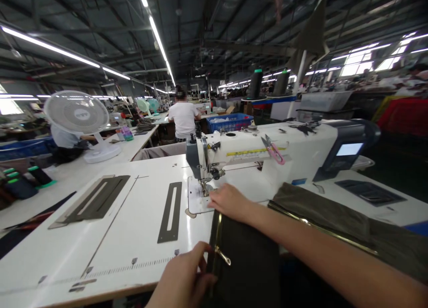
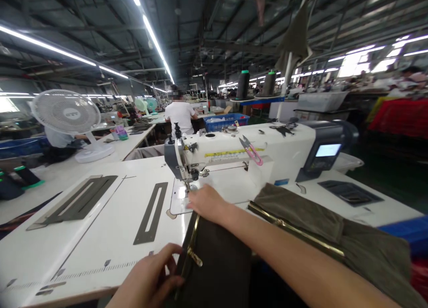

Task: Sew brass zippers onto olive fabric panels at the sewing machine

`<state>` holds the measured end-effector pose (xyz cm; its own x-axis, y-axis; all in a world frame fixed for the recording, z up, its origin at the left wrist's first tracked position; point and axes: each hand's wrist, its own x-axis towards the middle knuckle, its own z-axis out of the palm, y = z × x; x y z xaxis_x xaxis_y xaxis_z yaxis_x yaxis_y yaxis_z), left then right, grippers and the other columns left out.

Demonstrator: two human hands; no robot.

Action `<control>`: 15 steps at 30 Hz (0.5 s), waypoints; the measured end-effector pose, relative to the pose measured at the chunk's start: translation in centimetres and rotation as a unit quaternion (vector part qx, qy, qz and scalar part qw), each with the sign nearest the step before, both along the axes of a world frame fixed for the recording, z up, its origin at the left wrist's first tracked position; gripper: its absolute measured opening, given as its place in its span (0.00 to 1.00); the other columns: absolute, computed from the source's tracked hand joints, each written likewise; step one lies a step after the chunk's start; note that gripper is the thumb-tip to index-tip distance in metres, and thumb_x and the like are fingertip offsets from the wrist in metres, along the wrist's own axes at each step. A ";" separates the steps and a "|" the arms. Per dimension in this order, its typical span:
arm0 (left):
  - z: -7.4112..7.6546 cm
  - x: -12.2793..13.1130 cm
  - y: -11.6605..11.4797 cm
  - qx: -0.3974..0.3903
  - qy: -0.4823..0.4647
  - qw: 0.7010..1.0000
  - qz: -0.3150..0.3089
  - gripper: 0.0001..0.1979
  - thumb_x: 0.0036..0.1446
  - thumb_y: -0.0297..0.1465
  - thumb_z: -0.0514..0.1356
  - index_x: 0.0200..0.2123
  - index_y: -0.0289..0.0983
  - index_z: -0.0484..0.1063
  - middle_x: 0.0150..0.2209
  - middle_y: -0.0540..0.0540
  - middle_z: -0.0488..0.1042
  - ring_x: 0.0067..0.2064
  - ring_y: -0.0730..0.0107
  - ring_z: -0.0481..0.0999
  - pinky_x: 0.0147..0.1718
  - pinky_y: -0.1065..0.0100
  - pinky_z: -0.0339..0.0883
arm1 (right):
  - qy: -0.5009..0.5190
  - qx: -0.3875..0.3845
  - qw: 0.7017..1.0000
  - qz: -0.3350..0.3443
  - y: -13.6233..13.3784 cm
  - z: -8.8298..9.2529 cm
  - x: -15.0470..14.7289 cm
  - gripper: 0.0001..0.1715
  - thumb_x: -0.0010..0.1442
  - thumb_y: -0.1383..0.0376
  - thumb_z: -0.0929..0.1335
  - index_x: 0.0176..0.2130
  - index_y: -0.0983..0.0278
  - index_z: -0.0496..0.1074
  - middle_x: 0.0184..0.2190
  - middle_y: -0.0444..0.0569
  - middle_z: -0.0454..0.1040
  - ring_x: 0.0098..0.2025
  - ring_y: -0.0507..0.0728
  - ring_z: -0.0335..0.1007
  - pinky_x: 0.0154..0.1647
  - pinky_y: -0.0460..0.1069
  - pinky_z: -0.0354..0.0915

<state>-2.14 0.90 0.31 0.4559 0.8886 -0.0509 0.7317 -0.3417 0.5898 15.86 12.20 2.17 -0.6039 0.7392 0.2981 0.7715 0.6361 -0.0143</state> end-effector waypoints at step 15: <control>-0.7 -0.1 7.1 0.238 0.192 0.942 -0.138 0.50 0.41 0.63 0.50 0.57 0.31 0.56 0.58 0.33 0.58 0.61 0.44 0.51 0.58 0.39 0.30 | 0.098 -0.138 0.908 -0.384 -1.8 -3.0 7.2 0.30 0.60 0.47 0.57 0.23 0.65 0.70 0.24 0.56 0.73 0.31 0.62 0.70 0.30 0.52 0.60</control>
